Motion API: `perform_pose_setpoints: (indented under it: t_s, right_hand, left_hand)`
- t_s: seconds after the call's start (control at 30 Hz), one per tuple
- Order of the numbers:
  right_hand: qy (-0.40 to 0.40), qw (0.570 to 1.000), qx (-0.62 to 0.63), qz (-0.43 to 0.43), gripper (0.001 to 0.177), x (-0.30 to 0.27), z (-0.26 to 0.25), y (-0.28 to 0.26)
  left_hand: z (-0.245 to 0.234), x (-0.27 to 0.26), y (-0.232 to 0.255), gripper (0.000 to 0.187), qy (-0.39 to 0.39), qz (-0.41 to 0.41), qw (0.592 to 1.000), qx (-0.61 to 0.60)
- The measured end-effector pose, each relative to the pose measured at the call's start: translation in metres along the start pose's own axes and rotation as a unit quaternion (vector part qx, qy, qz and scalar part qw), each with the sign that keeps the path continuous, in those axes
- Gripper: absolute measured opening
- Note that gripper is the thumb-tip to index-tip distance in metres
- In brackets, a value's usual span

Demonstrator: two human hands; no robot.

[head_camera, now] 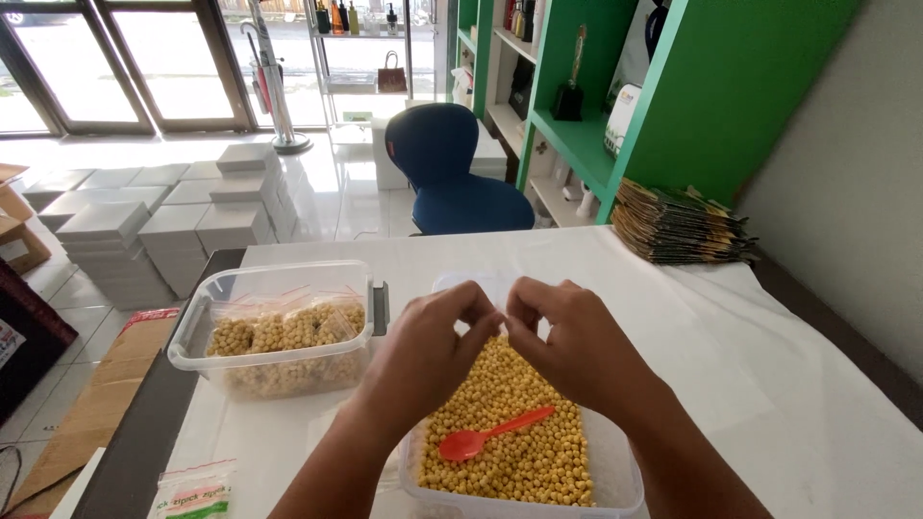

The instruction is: Packaging small yellow beads into individual plastic zip-lock bags using a small spoon.

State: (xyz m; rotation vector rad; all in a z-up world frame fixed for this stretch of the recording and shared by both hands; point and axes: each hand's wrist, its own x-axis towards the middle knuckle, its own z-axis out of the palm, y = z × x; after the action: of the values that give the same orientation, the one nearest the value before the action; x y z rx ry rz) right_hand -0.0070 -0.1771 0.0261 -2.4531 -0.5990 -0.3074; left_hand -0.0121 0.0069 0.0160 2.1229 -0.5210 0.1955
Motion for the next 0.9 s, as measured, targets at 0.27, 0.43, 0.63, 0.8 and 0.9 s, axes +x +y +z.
perform_pose_setpoints:
  t_s: [0.27, 0.43, 0.63, 0.8, 0.9]
  right_hand:
    - [0.003, 0.998, -0.067, 0.017, 0.021, -0.002, 0.010, -0.001]
    - [0.024, 0.993, -0.111, 0.031, 0.017, -0.003, 0.011, 0.004]
    - [0.044, 0.996, -0.074, 0.014, 0.011, -0.004, 0.006, 0.004]
    - [0.006, 0.998, 0.021, 0.061, 0.027, -0.001, 0.004, -0.006]
    - [0.021, 0.994, 0.076, 0.077, 0.010, -0.003, -0.003, -0.014]
  left_hand:
    - [0.014, 0.001, -0.006, 0.012, -0.009, 0.002, 0.995, 0.101]
    - [0.017, 0.000, 0.002, 0.015, 0.007, -0.066, 0.991, 0.118]
    - [0.016, -0.001, 0.005, 0.019, 0.008, -0.078, 0.992, 0.102]
    - [0.019, -0.003, 0.000, 0.014, 0.047, 0.036, 0.994, 0.095]
    - [0.019, -0.003, -0.010, 0.012, 0.044, 0.126, 0.981, 0.142]
